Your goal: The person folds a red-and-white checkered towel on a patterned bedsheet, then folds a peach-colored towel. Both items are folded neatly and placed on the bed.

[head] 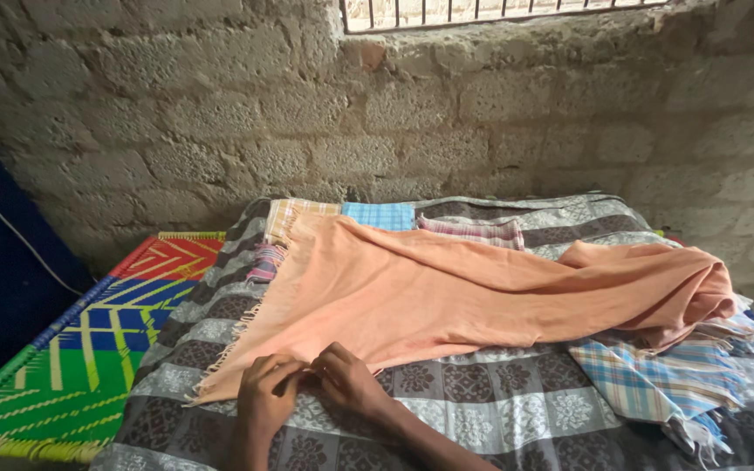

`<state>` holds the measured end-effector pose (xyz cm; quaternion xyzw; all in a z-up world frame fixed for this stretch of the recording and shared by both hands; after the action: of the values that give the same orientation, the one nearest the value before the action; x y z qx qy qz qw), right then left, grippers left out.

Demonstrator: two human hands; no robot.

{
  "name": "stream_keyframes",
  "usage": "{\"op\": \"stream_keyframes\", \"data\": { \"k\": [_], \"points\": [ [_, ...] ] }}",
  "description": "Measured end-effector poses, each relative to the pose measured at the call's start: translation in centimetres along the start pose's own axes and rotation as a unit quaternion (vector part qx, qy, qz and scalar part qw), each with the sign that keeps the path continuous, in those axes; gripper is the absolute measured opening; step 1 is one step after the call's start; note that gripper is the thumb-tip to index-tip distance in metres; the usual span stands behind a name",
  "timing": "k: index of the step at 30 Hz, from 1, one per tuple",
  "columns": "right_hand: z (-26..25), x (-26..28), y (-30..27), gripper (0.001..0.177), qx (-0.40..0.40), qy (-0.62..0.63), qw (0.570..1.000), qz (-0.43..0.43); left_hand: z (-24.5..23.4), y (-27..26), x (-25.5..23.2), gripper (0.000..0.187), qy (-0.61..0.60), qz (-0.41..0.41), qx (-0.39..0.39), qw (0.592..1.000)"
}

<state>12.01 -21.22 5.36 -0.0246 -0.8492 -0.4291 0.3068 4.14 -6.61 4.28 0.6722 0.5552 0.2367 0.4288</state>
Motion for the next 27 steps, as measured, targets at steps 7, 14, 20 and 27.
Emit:
{"op": "stream_keyframes", "data": {
  "k": [7,14,20,27],
  "points": [
    [2.0,-0.7,-0.8,0.028,0.026,-0.157,0.987,0.031,0.3,-1.4,1.1,0.013,0.041,-0.02,-0.014,0.999],
    [-0.5,-2.9,-1.2,0.028,-0.029,-0.24,0.968,0.068,0.3,-2.8,3.1,0.015,0.081,-0.058,-0.039,0.994],
    [-4.0,-4.7,-2.2,0.011,-0.034,-0.198,0.973,0.109,0.4,-3.0,3.4,0.015,0.1,-0.102,-0.021,0.99],
    [-4.0,-2.9,-2.6,0.017,0.024,-0.217,0.974,0.067,0.2,-0.2,-1.2,0.028,0.177,-0.043,0.047,0.982]
  ]
}}
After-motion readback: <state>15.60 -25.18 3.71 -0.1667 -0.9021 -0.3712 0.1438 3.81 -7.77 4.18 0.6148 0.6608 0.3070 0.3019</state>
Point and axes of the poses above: each hand's wrist, its own y-axis towards the middle knuckle, its own z-axis out of the palm, x = y × z, the point moved 6 cm from there along y, towards the middle knuckle, and after that the axes turned 13 degrees about z, right-handed, at the moved point
